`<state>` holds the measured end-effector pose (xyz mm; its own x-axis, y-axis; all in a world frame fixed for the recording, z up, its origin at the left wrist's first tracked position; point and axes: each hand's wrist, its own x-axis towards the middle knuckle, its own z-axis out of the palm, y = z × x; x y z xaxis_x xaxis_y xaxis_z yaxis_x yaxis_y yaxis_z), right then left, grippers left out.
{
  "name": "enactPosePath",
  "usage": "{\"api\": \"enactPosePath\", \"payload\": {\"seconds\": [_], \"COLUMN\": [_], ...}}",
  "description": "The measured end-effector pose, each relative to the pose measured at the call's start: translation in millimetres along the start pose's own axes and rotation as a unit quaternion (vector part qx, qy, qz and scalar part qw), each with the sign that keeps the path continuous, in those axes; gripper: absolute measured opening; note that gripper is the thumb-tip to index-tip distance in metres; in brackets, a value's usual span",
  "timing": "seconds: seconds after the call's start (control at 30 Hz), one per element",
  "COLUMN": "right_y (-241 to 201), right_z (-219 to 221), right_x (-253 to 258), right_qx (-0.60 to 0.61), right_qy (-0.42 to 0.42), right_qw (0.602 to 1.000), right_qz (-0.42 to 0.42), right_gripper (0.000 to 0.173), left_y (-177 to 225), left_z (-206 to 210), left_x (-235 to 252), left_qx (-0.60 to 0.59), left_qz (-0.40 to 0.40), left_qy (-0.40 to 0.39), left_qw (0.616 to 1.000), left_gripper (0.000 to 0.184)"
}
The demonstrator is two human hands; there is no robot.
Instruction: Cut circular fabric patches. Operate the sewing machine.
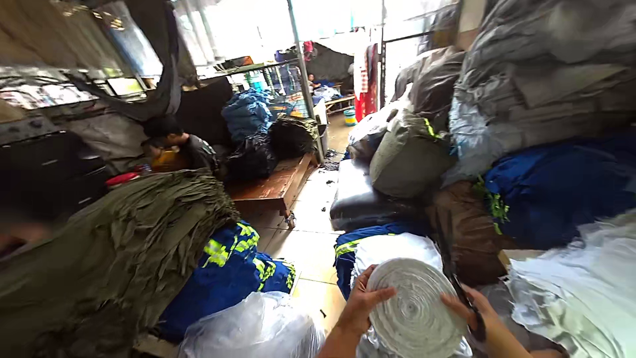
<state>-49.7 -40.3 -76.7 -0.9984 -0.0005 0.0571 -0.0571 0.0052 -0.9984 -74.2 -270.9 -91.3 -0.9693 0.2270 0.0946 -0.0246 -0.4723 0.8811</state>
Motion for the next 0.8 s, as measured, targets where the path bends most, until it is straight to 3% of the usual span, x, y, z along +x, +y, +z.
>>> {"api": "enactPosePath", "payload": {"seconds": [0.13,0.2,0.37,0.53,0.8], "right_y": [-23.3,-43.9,-74.7,-68.7,-58.7], "right_z": [-38.6,-62.7,-81.2,-66.2,-66.8], "right_x": [25.8,26.3,15.7,6.5,16.4], "right_qx": [-0.212,-0.339,-0.56,-0.639,-0.657], "right_qy": [0.028,0.029,-0.015,-0.036,-0.022], "right_qw": [0.956,0.915,0.776,0.704,0.66], "right_qz": [-0.2,-0.216,-0.291,-0.308,-0.364], "right_gripper": [0.039,0.049,0.06,0.054,0.053], "left_y": [38.2,48.7,56.3,46.5,51.2], "left_z": [9.0,7.4,-1.8,5.8,5.8], "left_x": [15.0,24.6,32.7,17.1,9.7], "left_qx": [0.095,0.114,0.1,0.055,0.066], "left_qz": [-0.004,-0.011,0.057,0.079,0.092], "left_qy": [0.071,0.104,0.079,0.088,0.091], "left_qw": [0.993,0.988,0.99,0.991,0.989], "left_gripper": [0.037,0.029,0.023,0.03,0.032]}}
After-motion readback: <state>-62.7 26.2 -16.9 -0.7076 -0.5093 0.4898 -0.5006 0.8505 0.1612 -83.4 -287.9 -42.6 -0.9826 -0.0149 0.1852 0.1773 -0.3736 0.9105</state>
